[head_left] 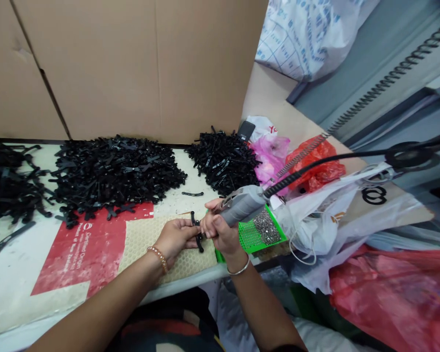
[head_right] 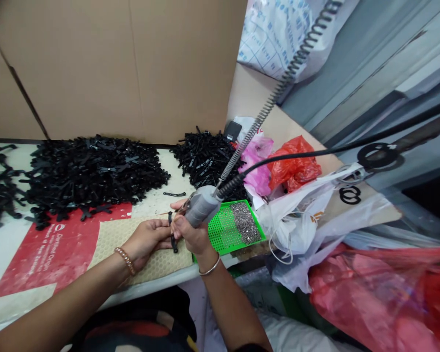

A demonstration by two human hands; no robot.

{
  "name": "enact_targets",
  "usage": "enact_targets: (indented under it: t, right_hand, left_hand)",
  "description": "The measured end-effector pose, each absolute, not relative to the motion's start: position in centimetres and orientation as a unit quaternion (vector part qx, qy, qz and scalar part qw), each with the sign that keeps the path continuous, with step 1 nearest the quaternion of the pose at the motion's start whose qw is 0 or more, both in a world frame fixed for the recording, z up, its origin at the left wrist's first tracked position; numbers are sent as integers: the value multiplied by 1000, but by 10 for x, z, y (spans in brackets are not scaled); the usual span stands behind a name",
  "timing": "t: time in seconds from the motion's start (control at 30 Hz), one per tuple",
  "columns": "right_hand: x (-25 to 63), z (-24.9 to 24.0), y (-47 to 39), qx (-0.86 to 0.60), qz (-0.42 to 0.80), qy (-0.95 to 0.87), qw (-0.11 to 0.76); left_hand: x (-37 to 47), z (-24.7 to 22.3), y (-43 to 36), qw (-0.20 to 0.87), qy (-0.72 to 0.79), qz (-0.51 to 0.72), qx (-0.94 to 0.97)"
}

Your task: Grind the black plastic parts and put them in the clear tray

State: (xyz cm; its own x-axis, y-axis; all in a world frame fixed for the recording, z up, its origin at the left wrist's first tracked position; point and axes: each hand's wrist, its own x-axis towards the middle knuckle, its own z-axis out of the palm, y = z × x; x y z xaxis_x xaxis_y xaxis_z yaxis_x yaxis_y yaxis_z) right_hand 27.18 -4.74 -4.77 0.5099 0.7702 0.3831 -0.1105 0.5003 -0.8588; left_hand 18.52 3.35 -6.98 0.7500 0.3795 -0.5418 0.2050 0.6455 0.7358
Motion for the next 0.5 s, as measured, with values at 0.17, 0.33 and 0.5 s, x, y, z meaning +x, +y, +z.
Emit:
enact_targets:
  t: [0.17,0.33,0.5]
  right_hand:
    - [294,-29,-74,-451,116,-326,823]
    - [331,-40,-104,-523,25,-232,820]
    - [341,-59,-111,-540,17,-215,813]
  left_hand:
    - [186,-69,34,830,376,51,409]
    - [183,-70,36,835,354,45,419]
    - [181,-68,35,838,351,53,415]
